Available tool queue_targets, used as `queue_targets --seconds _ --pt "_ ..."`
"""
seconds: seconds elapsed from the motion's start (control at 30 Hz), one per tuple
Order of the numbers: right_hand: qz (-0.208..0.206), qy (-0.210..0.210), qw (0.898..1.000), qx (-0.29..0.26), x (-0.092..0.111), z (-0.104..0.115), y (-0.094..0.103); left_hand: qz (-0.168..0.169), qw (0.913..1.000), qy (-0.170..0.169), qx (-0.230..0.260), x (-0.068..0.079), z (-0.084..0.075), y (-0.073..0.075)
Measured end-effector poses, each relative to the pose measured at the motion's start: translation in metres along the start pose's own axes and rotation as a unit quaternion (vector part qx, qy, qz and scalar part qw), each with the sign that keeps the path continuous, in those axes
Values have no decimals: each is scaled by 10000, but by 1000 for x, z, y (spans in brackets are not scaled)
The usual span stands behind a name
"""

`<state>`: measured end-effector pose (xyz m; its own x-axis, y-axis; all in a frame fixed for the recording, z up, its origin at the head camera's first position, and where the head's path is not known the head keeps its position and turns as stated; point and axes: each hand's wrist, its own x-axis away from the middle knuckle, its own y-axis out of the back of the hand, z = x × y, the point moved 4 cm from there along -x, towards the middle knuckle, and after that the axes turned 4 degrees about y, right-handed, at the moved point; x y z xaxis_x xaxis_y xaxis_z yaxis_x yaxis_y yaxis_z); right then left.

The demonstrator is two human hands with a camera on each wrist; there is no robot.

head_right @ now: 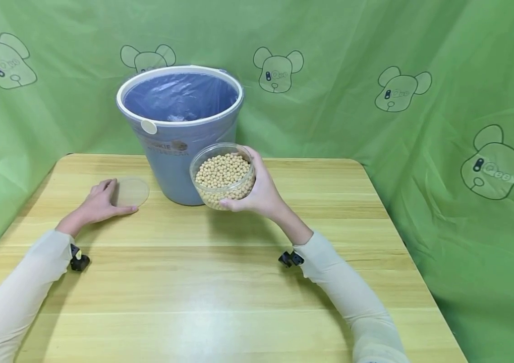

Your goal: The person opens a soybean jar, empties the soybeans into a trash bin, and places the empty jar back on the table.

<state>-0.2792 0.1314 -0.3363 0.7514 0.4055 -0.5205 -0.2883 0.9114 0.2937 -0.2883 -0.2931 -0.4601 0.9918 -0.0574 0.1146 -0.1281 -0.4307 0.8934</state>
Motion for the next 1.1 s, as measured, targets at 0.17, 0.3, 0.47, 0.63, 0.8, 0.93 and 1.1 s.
queue_targets --seconds 0.17,0.3,0.47,0.63,0.8,0.93,1.1 --pt "-17 4 10000 -14 -1 -3 1 -9 10000 -8 52 0 0 0" --pt "-16 4 10000 10 -1 -3 1 -32 9999 33 125 -1 1 0" --pt "-14 7 10000 72 -2 -4 2 -320 9972 150 662 -3 -3 7" --pt "-1 45 10000 21 -2 -6 3 -1265 9809 -134 1475 -3 -26 31" --pt "13 46 10000 -16 -3 -7 4 -2777 9329 -1117 2004 5 -70 63" --pt "17 13 10000 -57 -3 -6 5 -3742 8768 -2030 2236 20 -116 87" --pt "11 -39 10000 -38 -3 -4 7 -4341 8199 -2982 2246 37 -168 106"
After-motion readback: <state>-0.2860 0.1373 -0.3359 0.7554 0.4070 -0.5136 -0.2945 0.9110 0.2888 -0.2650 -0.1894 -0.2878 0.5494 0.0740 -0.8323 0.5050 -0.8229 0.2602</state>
